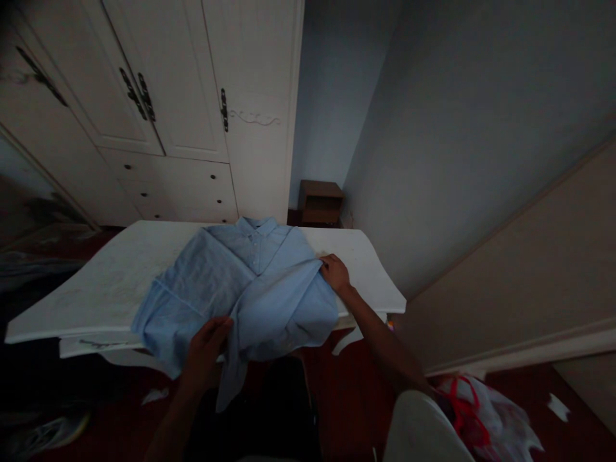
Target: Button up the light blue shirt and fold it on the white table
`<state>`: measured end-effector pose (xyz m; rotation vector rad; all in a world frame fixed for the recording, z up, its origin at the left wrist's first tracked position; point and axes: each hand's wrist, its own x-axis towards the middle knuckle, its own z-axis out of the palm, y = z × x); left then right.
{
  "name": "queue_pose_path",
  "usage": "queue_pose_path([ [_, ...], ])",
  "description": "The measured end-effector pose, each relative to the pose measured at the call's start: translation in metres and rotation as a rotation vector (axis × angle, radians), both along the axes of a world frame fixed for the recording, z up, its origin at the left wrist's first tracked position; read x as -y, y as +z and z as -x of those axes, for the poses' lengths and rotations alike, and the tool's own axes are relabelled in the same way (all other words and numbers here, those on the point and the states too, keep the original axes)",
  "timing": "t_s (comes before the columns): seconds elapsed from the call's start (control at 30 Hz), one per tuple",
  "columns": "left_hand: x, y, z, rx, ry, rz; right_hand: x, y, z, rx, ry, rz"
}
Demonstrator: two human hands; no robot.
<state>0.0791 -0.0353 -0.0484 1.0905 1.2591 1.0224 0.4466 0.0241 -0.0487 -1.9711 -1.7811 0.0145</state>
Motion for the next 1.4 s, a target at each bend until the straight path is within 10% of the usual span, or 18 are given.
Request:
queue_pose_path([
  [0.3, 0.011, -0.026, -0.003, -0.035, -0.032, 0.053, 0.019, -0.004, -0.009, 0.074, -0.097, -0.004],
  [0.67, 0.036, -0.049, -0.023, -0.632, -0.001, -0.131, 0.012, 0.01, 0.007, 0.124, -0.189, 0.095],
  [1.03, 0.041, -0.054, 0.026, -0.145, -0.039, -0.02, 0.006, -0.001, 0.0, 0.048, -0.085, 0.059],
  [1.4, 0.033, -0.063, 0.026, -0.287, 0.042, -0.104, -0.02, 0.012, -0.002, 0.001, -0.05, -0.009],
])
